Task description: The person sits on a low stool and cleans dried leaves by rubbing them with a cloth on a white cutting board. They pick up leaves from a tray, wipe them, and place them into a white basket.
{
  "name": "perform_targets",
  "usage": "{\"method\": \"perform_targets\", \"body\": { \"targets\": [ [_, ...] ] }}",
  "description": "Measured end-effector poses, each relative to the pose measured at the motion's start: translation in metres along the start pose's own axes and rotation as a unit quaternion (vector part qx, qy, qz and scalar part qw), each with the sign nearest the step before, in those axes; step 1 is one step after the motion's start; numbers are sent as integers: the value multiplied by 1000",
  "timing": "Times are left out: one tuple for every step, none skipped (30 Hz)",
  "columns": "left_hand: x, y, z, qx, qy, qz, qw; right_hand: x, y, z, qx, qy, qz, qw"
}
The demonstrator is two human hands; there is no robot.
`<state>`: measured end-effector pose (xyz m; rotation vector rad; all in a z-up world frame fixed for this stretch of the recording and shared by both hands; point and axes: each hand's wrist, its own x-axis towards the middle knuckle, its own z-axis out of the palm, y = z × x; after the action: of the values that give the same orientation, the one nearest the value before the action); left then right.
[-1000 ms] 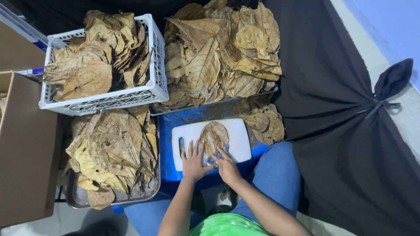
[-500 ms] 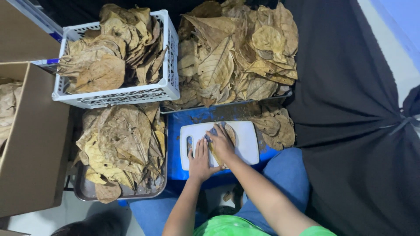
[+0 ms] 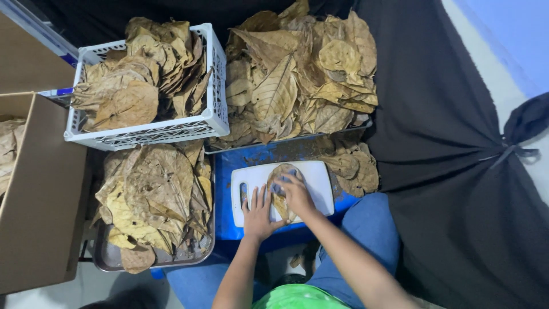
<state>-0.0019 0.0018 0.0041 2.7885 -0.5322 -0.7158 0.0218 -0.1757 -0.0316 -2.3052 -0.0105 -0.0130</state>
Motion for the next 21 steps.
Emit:
{"method": "perform_targets", "body": {
  "targets": [
    [3,-1,1,0,1,2,1000,-12,2,2,-2,2,0,1000],
    [4,-2,4,2,0,0,1000,-26,5,5,-2,6,-15,1000],
    [5,-3,6,4,-2,-2,1000,-40,7,9,-1,10,-30,1000],
    [5,-2,7,5,-2,1,1000,-50,9,13,-2,13,-29,1000],
    [4,-1,6,3,0,-1,1000,-60,10,17,-13,-11,-14,1000],
    [3,-1,6,2,0,-5,1000,-70,11,23,-22,-37,1,999],
    [2,0,3,3,0,-4,1000,-72,9,24,-21,-36,1,999],
    [1,1,2,9,6,-3,1000,-75,7,26,-4,-44,7,999],
    [-1,2,0,16,12,-1,1000,-78,5,28,12,-52,13,998],
    [0,2,3,16,12,-1,1000,-75,3,27,13,-52,13,998],
    [1,1,5,13,16,-2,1000,-72,1,27,5,-49,-13,999],
    [2,1,8,9,19,-4,1000,-69,0,27,-3,-48,-39,998],
    [2,1,9,8,19,-5,1000,-64,-2,25,-3,-49,-40,998],
    [3,0,10,9,23,-2,1000,-59,-4,24,-47,-42,-66,996],
    [4,-1,10,10,27,0,1000,-53,-6,24,-90,-35,-91,991],
    [3,0,8,10,26,-2,1000,-44,3,31,-89,-37,-91,991],
    [2,1,6,12,26,-2,1000,-35,13,38,-102,-10,-116,988],
    [1,2,4,14,26,-2,1000,-27,23,46,-114,17,-141,983],
    [2,1,5,14,24,-5,1000,-17,28,49,-113,15,-141,983],
    [3,0,6,8,26,-4,1000,-8,33,51,-122,12,-128,984],
    [4,-1,7,2,27,-4,1000,1,37,54,-131,8,-114,985]
  ]
}}
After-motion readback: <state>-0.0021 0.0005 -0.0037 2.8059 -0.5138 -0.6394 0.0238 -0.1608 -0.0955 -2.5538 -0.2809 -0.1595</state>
